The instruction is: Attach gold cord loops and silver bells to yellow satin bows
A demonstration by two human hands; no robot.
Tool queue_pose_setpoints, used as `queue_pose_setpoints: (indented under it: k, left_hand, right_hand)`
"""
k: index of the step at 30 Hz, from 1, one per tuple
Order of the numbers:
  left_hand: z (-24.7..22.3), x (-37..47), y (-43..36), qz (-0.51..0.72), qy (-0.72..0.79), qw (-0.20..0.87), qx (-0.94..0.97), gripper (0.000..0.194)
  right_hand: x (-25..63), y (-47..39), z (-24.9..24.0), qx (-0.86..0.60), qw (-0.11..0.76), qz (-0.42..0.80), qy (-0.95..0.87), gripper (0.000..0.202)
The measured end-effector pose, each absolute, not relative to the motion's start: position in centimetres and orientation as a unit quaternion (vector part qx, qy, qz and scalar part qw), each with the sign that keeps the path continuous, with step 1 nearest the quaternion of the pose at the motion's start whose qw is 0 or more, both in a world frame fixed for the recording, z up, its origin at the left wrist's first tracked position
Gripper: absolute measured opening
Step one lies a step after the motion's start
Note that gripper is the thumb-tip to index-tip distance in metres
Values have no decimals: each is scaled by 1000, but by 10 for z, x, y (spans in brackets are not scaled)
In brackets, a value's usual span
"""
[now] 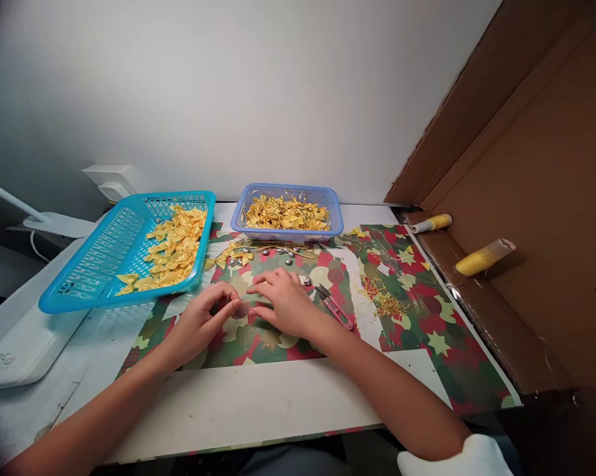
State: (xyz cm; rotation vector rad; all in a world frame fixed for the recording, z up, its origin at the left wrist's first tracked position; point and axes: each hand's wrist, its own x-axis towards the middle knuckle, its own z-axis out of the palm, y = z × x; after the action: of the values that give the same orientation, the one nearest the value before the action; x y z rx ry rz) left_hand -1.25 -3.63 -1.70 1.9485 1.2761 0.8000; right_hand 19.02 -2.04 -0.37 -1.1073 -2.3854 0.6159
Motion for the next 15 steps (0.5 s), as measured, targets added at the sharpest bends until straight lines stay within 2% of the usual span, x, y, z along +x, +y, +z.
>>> queue_pose_setpoints:
  k: [3, 8, 12, 15]
  left_hand:
    - [-18, -12, -38, 307, 486, 336, 746, 22]
    - [-14, -10, -39, 288, 484, 314, 764, 26]
    - [-6, -11, -42, 311, 455, 277, 787, 12]
    - [3, -5, -43, 307, 416, 333, 789, 35]
  right_hand:
    - [188, -18, -8, -414, 231, 216, -854, 8]
    - [194, -21, -8, -418, 259, 224, -842, 11]
    - [200, -30, -3, -421, 285, 193, -839, 10]
    - [203, -34, 3, -401, 303, 131, -854, 12]
